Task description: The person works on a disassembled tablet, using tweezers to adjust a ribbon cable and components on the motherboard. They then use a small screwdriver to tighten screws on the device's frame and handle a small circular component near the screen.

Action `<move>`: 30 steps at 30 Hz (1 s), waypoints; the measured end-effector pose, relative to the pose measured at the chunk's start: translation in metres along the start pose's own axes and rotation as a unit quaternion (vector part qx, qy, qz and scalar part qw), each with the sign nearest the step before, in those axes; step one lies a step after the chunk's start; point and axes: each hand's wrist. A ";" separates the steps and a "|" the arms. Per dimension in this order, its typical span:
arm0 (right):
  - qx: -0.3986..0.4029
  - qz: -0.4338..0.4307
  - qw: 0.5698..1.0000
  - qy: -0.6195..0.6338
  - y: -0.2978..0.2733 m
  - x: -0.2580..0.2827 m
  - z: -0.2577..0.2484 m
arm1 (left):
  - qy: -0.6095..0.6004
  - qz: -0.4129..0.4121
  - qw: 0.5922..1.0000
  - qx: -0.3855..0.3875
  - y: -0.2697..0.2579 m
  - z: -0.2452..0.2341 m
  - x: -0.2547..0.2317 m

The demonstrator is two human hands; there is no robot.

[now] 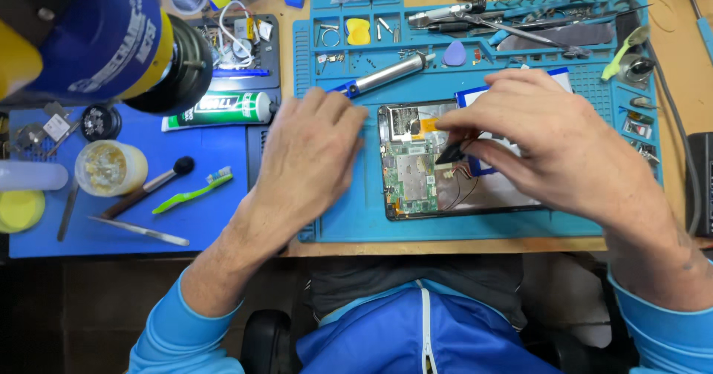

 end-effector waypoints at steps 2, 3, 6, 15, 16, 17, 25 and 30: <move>-0.005 -0.018 1.000 0.017 0.017 0.003 -0.003 | -0.201 0.028 0.977 0.068 0.015 -0.020 -0.012; -0.010 -0.043 0.999 0.030 0.026 0.005 -0.005 | -0.389 0.050 0.911 0.126 0.022 -0.030 -0.019; -0.040 -0.006 0.999 0.033 0.025 0.003 0.003 | -0.541 -0.005 0.831 0.129 0.045 -0.022 -0.034; -0.173 0.223 0.959 -0.005 -0.060 0.011 0.045 | -0.425 -0.029 0.903 0.055 0.065 0.016 -0.028; -0.172 0.223 0.960 -0.003 -0.061 0.014 0.053 | -0.426 -0.031 0.903 0.056 0.066 0.017 -0.027; -0.181 0.239 0.954 0.026 -0.062 0.017 0.060 | -0.414 -0.037 0.907 0.071 0.068 0.017 -0.026; -0.146 0.152 0.977 0.010 -0.040 0.015 0.059 | -0.366 0.078 0.926 0.047 0.081 0.029 -0.041; -0.152 0.129 0.979 0.043 -0.039 0.011 0.064 | -0.332 0.042 0.941 0.055 0.081 0.036 -0.028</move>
Point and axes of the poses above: each hand's wrist, its own y-axis towards the middle knuckle, its own z-axis out of the palm, x = y × z, and after that the axes turned 8 degrees about x, right-handed
